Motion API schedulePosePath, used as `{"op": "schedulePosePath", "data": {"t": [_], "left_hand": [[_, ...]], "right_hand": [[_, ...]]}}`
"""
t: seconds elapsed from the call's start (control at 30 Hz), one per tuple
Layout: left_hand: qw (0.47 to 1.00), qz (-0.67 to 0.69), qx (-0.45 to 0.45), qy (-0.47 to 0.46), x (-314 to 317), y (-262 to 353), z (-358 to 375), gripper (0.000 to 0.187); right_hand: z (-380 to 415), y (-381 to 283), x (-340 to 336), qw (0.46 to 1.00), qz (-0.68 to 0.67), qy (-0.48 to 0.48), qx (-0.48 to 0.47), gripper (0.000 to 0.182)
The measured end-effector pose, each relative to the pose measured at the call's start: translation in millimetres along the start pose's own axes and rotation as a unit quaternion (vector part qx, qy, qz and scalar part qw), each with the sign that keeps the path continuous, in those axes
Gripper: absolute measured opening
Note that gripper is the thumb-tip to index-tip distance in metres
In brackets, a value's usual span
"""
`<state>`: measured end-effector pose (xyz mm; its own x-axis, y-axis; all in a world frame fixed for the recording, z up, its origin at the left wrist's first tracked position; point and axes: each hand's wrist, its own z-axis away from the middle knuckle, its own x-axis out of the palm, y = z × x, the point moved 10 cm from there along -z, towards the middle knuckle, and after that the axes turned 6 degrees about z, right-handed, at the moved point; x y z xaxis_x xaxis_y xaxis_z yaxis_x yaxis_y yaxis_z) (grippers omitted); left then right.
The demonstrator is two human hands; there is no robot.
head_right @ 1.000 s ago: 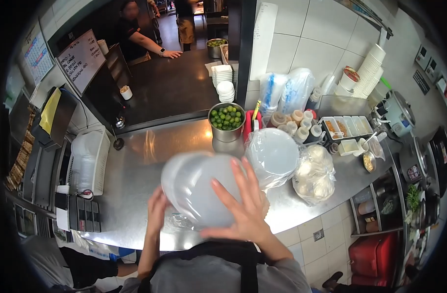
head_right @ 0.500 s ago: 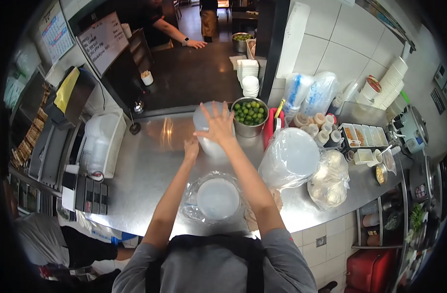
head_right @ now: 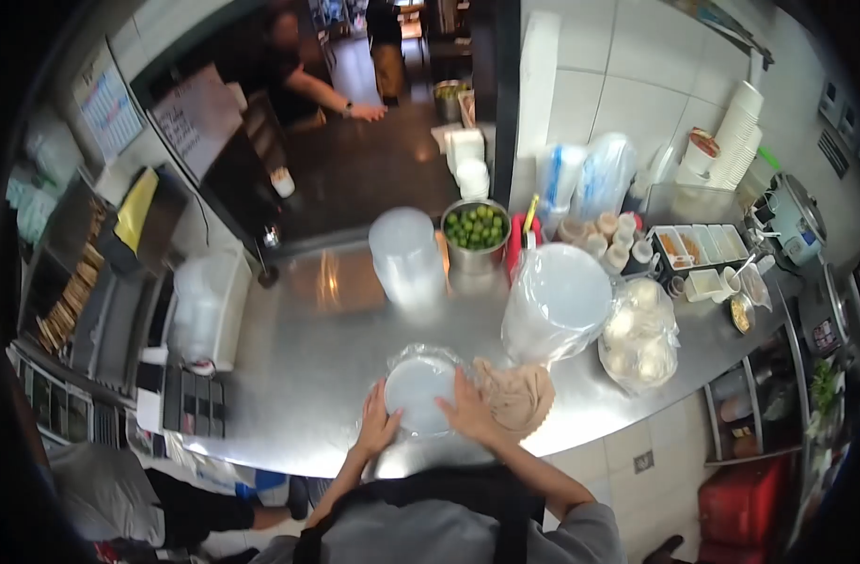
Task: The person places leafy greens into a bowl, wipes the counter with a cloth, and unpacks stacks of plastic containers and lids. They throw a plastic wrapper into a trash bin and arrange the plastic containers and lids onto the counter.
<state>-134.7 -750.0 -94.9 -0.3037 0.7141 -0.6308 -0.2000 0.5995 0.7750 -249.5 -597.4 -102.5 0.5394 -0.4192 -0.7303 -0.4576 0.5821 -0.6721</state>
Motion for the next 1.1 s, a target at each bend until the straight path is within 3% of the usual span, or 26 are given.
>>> {"op": "schedulePosePath", "data": {"t": [0.07, 0.17, 0.27, 0.33, 0.4, 0.47, 0.53, 0.57, 0.67, 0.73, 0.8, 0.87, 0.93, 0.97, 1.03, 1.1], "left_hand": [[0.999, 0.035, -0.013, 0.012, -21, -11, -7, 0.075], [0.999, 0.041, -0.012, 0.009, -46, -58, -19, 0.073], [0.999, 0.033, 0.005, -0.021, -64, -70, -28, 0.072], [0.999, 0.015, 0.024, -0.02, -71, -65, -30, 0.072], [0.998, -0.019, 0.051, -0.01, -73, -49, -34, 0.072], [0.982, -0.175, 0.062, 0.032, -86, -15, -35, 0.069], [0.971, -0.213, 0.067, 0.089, -102, 47, -39, 0.062], [0.975, -0.185, 0.089, 0.084, -103, 75, -44, 0.06], [0.983, -0.083, 0.154, 0.064, -90, 137, -64, 0.054], [0.978, -0.01, 0.206, 0.03, -76, 168, -79, 0.051], [0.966, 0.114, 0.231, -0.037, -41, 192, -101, 0.047], [0.934, 0.277, 0.191, -0.115, 9, 192, -131, 0.045], [0.9, 0.394, 0.09, -0.163, 62, 178, -163, 0.051], [0.901, 0.404, 0.068, -0.144, 81, 172, -179, 0.053], [0.898, 0.424, 0.019, -0.117, 112, 159, -196, 0.055], [0.91, 0.399, 0.005, -0.112, 125, 157, -188, 0.056]], "right_hand": [[-10, -13, 22, 0.999, -0.024, -0.007, -0.021, 0.09], [-39, -31, 43, 0.991, -0.089, -0.082, -0.056, 0.084], [-25, -83, -21, 0.976, -0.111, -0.023, -0.184, 0.076], [2, -90, -81, 0.986, -0.043, 0.009, -0.16, 0.068], [23, -55, -110, 0.993, 0.047, 0.041, -0.1, 0.06], [51, 9, -107, 0.986, 0.154, 0.067, -0.002, 0.052], [89, 32, -91, 0.953, 0.263, 0.116, -0.096, 0.049], [100, 38, -89, 0.922, 0.322, 0.147, -0.156, 0.047], [108, 93, -133, 0.904, 0.357, 0.215, -0.093, 0.04], [102, 142, -164, 0.929, 0.27, 0.25, -0.043, 0.036], [87, 171, -179, 0.94, 0.266, 0.205, 0.056, 0.031], [67, 178, -178, 0.953, 0.277, 0.112, 0.049, 0.036], [61, 151, -207, 0.957, 0.136, 0.257, -0.015, 0.038], [62, 145, -220, 0.944, 0.059, 0.323, -0.041, 0.039], [29, 184, -209, 0.915, -0.245, 0.318, -0.035, 0.045], [-4, 224, -182, 0.801, -0.528, 0.283, -0.013, 0.055]]}}
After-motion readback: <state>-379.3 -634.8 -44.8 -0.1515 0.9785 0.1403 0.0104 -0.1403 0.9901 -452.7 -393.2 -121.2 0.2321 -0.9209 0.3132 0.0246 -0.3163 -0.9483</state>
